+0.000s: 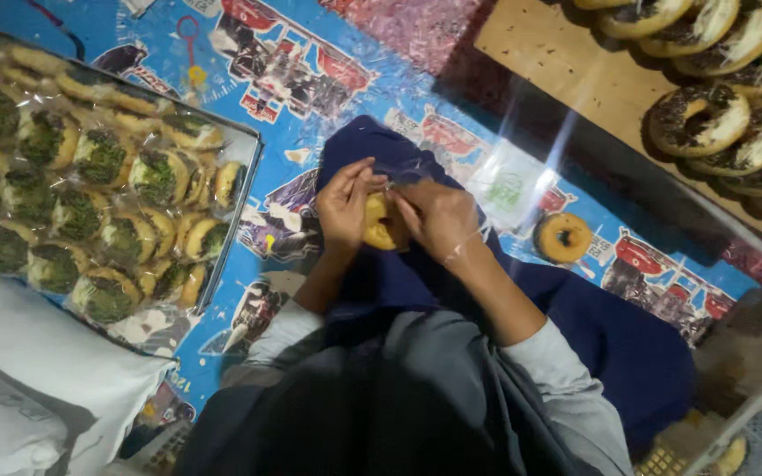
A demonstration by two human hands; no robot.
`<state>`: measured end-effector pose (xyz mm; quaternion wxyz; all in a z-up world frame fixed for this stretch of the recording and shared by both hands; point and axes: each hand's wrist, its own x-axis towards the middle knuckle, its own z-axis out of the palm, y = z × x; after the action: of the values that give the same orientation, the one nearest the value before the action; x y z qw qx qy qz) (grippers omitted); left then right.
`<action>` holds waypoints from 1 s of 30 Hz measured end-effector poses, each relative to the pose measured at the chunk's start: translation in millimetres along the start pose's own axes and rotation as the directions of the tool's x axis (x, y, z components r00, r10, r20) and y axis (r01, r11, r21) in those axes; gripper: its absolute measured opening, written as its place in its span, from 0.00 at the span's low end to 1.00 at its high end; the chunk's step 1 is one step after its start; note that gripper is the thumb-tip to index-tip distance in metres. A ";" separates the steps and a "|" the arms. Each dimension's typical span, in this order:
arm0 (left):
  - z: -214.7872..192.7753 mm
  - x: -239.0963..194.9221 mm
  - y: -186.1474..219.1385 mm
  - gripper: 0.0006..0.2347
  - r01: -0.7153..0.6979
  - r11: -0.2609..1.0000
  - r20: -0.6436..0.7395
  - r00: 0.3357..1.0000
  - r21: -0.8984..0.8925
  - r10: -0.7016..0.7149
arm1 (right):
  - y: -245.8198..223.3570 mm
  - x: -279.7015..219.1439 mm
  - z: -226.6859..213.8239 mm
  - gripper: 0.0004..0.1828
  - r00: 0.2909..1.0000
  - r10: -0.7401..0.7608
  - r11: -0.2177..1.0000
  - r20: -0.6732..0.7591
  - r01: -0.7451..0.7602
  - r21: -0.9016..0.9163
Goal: The person sits on the floor and individually places pastries into clear plastic bags, then folds and seals each bag. They handle both chocolate-topped and green-topped pastries, placing the sealed bags into a tray.
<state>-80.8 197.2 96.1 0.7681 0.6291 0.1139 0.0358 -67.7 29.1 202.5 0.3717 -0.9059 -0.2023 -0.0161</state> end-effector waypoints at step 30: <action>-10.9 -1.7 11.5 0.21 0.307 0.951 0.058 0.950 -0.021 -0.306 | 76.4 -43.2 58.6 0.27 0.832 0.344 0.287 0.434 -0.534 0.796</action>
<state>-83.8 209.6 105.5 0.7763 0.5932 0.1889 -0.0990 -85.4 4.6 101.4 0.7626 -0.5824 0.0464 0.2776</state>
